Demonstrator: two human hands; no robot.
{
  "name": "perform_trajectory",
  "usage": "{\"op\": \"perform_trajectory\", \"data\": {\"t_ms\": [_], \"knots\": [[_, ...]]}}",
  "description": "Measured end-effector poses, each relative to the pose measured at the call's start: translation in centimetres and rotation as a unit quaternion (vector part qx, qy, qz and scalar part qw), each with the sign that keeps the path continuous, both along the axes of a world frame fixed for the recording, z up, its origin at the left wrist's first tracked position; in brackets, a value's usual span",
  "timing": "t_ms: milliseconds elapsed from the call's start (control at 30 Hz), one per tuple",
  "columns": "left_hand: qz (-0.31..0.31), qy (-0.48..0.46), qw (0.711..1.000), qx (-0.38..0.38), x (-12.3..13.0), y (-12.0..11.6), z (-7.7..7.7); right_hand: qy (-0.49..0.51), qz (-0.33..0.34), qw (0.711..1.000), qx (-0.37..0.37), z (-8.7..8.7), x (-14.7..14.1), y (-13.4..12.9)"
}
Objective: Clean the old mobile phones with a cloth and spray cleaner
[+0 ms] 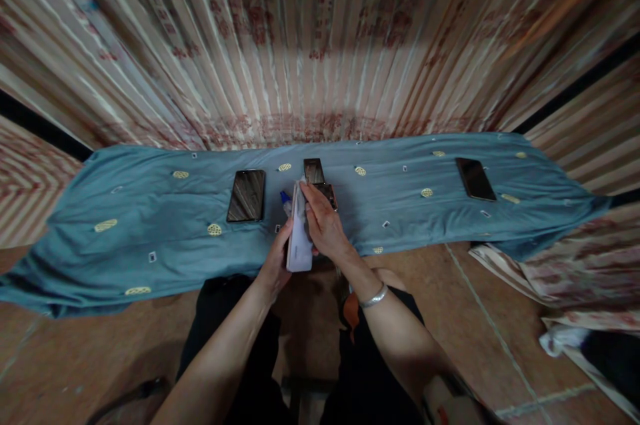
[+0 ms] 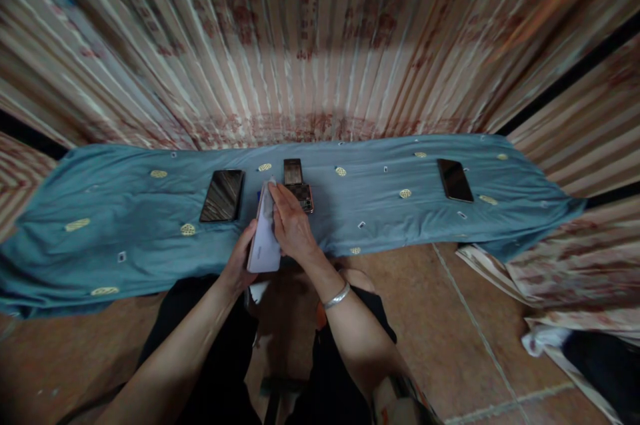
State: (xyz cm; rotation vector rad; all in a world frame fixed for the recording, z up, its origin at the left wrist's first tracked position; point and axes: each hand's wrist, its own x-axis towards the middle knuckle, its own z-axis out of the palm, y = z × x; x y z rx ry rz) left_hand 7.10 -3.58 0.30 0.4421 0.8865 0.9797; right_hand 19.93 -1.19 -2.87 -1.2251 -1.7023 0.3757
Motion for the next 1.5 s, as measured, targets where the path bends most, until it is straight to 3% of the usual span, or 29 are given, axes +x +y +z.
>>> {"op": "perform_trajectory", "data": {"t_ms": [267,667,800,1133,1300,1500], "knots": [[0.021,-0.028,0.999,-0.01,-0.7,0.4,0.0,0.017,-0.024,0.999,-0.032,-1.5,-0.2,0.6],[0.035,-0.02,0.999,-0.005,-0.8,1.2,-0.2,0.044,-0.016,0.997,-0.056,-2.1,-0.4,0.3],[0.073,-0.014,0.997,0.003,-1.0,1.6,-0.4,0.043,-0.003,0.998,-0.05,-2.3,-1.1,-0.2],[0.054,0.002,0.996,-0.066,-0.4,1.0,0.3,0.039,-0.023,0.998,-0.038,-1.6,-0.3,0.4],[0.094,-0.031,0.994,-0.041,-0.4,1.3,0.7,0.035,-0.01,0.999,-0.038,-1.7,-0.8,-0.2],[0.092,-0.033,0.995,-0.036,-0.4,1.3,0.5,0.022,-0.012,0.999,-0.041,-1.6,-1.0,-0.4]]}}
